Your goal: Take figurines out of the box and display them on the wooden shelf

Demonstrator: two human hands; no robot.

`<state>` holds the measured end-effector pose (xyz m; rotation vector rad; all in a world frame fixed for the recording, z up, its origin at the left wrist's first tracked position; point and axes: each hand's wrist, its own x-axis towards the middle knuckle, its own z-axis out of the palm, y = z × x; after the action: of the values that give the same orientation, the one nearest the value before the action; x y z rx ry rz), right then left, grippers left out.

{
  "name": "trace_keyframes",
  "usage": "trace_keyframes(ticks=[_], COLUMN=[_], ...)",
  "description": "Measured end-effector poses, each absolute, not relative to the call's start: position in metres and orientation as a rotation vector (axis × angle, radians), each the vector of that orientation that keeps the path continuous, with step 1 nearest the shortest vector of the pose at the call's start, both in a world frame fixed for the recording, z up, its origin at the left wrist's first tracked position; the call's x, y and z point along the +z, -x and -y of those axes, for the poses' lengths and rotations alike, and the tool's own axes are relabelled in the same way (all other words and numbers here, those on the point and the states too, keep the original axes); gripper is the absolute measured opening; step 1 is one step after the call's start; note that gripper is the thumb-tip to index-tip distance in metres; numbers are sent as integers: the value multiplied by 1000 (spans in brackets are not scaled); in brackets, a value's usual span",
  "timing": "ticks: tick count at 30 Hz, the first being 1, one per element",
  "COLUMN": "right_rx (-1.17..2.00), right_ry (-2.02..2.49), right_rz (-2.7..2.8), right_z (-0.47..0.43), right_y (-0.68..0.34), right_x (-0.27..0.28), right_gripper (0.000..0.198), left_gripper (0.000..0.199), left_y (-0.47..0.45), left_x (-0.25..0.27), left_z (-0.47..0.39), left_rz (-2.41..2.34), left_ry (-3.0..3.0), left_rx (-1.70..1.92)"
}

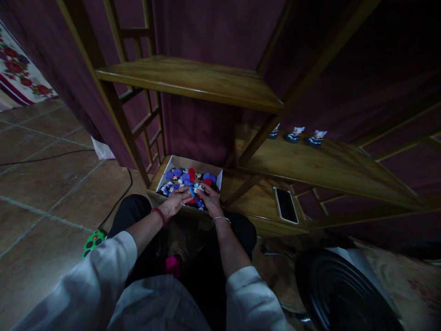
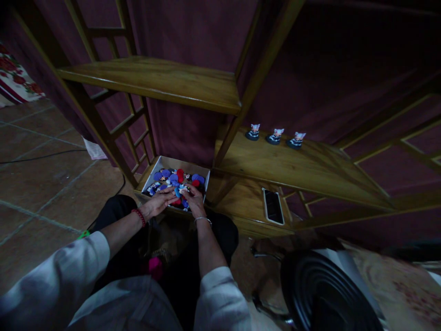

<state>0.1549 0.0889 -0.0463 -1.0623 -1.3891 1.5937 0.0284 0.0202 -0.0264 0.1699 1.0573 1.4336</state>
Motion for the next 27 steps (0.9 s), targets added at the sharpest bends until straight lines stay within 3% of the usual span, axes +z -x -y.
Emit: trace_keyframes(ticks=[9,27], right_rx=[1566,1493], right_ry=[1033,1020], right_rz=[1454,1539], right_z=[-89,-93], right_y=[-155,-155], right_x=[-47,-57], right_gripper=[40,39], left_gripper=[7,10], left_y=[-29,-29], left_x=[-25,-26], left_z=[-19,-18], left_rz=[-1069,-1081], left_ry=[-161,-178], left_rx=[1447,1421])
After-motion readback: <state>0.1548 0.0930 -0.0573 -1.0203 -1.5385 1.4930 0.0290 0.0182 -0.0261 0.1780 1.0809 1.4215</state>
